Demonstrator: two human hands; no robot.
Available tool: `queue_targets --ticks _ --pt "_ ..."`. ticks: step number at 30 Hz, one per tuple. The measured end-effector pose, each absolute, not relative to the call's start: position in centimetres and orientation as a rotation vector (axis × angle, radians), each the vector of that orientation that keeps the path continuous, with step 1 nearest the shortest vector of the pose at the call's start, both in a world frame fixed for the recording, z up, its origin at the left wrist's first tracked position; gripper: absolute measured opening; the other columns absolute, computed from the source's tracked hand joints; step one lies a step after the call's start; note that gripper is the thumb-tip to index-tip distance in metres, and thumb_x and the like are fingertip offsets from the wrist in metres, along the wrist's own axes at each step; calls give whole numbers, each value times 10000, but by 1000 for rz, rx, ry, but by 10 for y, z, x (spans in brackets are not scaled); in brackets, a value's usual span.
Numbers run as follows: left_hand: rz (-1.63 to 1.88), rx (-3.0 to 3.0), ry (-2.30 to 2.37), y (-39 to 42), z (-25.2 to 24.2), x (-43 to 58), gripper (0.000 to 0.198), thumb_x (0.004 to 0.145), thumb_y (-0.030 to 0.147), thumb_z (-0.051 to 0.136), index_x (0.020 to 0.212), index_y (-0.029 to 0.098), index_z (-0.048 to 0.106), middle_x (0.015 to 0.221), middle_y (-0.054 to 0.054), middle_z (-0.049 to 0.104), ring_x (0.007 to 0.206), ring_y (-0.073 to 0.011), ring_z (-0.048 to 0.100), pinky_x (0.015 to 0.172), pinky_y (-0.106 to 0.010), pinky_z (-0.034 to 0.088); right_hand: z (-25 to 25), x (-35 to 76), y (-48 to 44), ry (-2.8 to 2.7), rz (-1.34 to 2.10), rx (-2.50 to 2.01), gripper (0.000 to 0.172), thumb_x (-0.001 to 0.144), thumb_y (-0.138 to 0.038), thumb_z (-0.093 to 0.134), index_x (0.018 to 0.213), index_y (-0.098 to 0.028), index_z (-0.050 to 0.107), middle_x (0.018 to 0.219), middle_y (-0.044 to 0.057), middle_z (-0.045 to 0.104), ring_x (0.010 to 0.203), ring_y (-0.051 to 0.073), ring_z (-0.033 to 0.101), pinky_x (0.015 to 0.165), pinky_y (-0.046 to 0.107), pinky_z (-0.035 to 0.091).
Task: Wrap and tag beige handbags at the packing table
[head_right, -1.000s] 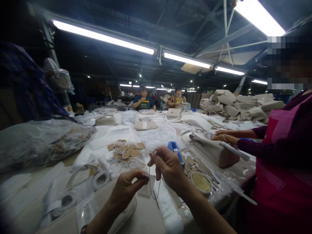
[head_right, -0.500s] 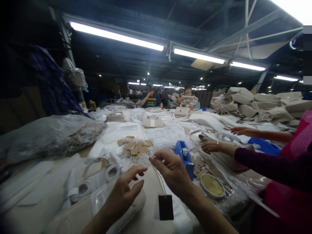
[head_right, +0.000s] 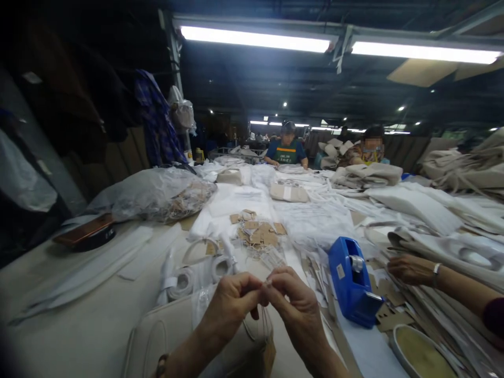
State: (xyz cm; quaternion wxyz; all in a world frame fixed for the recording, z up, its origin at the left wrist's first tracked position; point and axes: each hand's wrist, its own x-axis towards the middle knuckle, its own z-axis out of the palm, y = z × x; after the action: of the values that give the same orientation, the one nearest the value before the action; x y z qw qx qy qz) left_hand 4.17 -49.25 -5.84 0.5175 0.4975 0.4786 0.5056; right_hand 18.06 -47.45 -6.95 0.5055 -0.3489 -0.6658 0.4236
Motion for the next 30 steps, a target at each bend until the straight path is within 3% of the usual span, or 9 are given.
queue_targets --ticks 5,10,12,15,18,25,30 --pt "1101 1121 1169 -479 -60 28 101 642 240 565 643 145 599 574 -6 617 431 -88 496 446 -213 366 -73 163 -458 -1409 1374 -824 213 764 -351 669 634 -192 615 619 -23 489 595 127 483 581 271 391" --pt "1204 1064 1258 -471 -72 15 111 599 252 616 599 144 638 577 -14 611 572 -126 534 572 -241 394 -92 153 -451 -1319 1482 -957 231 810 -420 610 896 -208 647 787 8 636 761 147 540 697 261 398" --pt "1226 988 1250 -470 -77 8 102 588 248 619 599 149 639 563 -15 613 590 -142 546 604 -258 406 -98 149 -453 -1296 1648 -932 238 759 -407 670 875 -201 642 790 12 657 783 155 568 733 267 409" --pt "1250 909 1286 -469 -81 0 105 573 249 611 601 150 635 517 11 566 524 -122 491 543 -248 370 -103 140 -457 -1224 1829 -940 266 683 -385 746 816 -178 646 718 13 667 677 141 591 660 251 422" --pt "1268 881 1389 -469 -85 -6 121 560 251 601 597 142 636 524 20 548 503 -97 436 510 -237 321 -107 133 -458 -1101 1878 -1000 261 701 -404 732 734 -163 637 631 7 653 566 113 579 581 228 413" --pt "1260 758 1422 -469 -91 -11 95 519 245 576 546 155 582 442 53 474 450 -80 387 474 -231 270 -111 125 -453 -997 1865 -1055 284 665 -397 757 699 -143 635 632 27 670 521 102 590 514 197 397" --pt "1228 632 1249 -469 -93 -11 109 498 230 544 571 155 574 420 53 462 421 -71 359 454 -224 231 -110 119 -445 -1013 1840 -1093 381 621 -484 748 654 -150 567 528 -18 604 358 40 446 390 163 267"
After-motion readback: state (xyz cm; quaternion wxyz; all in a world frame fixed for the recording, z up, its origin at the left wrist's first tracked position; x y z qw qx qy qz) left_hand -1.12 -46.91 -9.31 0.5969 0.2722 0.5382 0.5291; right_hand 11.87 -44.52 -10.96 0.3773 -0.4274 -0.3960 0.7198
